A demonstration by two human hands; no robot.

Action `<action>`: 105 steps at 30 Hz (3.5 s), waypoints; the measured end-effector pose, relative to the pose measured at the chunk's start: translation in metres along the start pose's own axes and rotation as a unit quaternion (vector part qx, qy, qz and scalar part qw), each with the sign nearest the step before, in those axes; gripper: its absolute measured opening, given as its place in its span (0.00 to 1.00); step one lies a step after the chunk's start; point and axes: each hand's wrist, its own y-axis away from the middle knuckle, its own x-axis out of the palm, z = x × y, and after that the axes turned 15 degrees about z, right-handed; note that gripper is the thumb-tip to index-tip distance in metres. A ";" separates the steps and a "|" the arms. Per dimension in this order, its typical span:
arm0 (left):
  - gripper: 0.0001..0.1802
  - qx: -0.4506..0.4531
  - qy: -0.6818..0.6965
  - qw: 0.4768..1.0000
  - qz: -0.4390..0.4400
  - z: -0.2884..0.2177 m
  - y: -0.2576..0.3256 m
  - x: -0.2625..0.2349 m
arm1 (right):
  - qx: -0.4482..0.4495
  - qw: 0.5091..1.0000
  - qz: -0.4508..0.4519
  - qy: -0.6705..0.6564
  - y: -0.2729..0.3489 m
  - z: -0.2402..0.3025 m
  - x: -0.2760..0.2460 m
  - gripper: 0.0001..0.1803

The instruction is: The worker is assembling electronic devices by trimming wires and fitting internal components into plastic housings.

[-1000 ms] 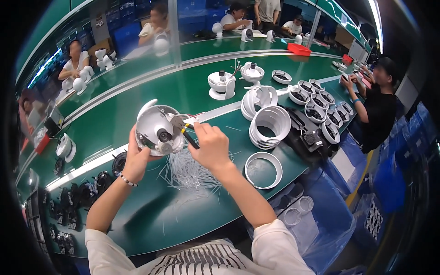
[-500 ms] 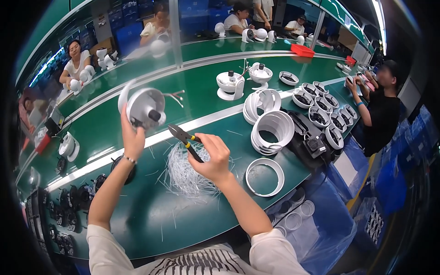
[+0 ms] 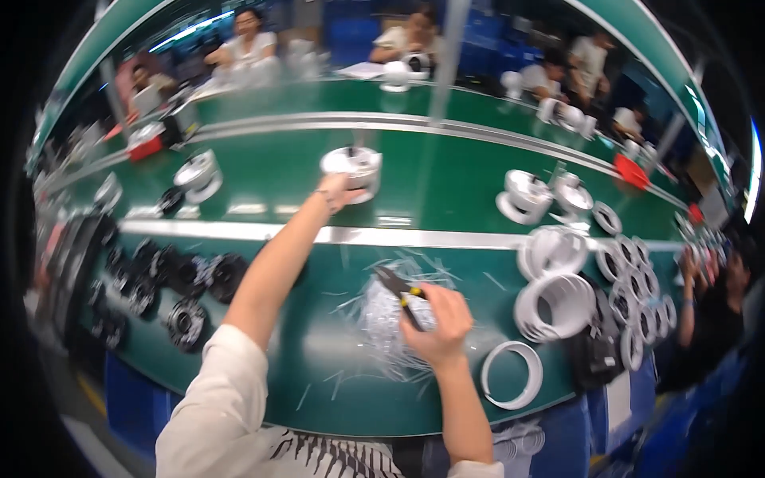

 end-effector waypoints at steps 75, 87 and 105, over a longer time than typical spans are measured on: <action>0.32 0.002 -0.139 0.984 0.113 -0.085 0.268 0.012 | -0.034 0.990 0.093 0.104 -0.087 0.055 0.032 0.23; 0.41 0.497 -0.636 0.590 -0.037 -0.068 0.168 0.005 | 0.057 0.989 -0.054 -0.127 -0.024 0.025 0.027 0.22; 0.23 -0.016 0.114 0.992 0.045 -0.014 0.028 -0.034 | -0.022 0.885 0.254 -0.390 -0.017 0.056 0.001 0.27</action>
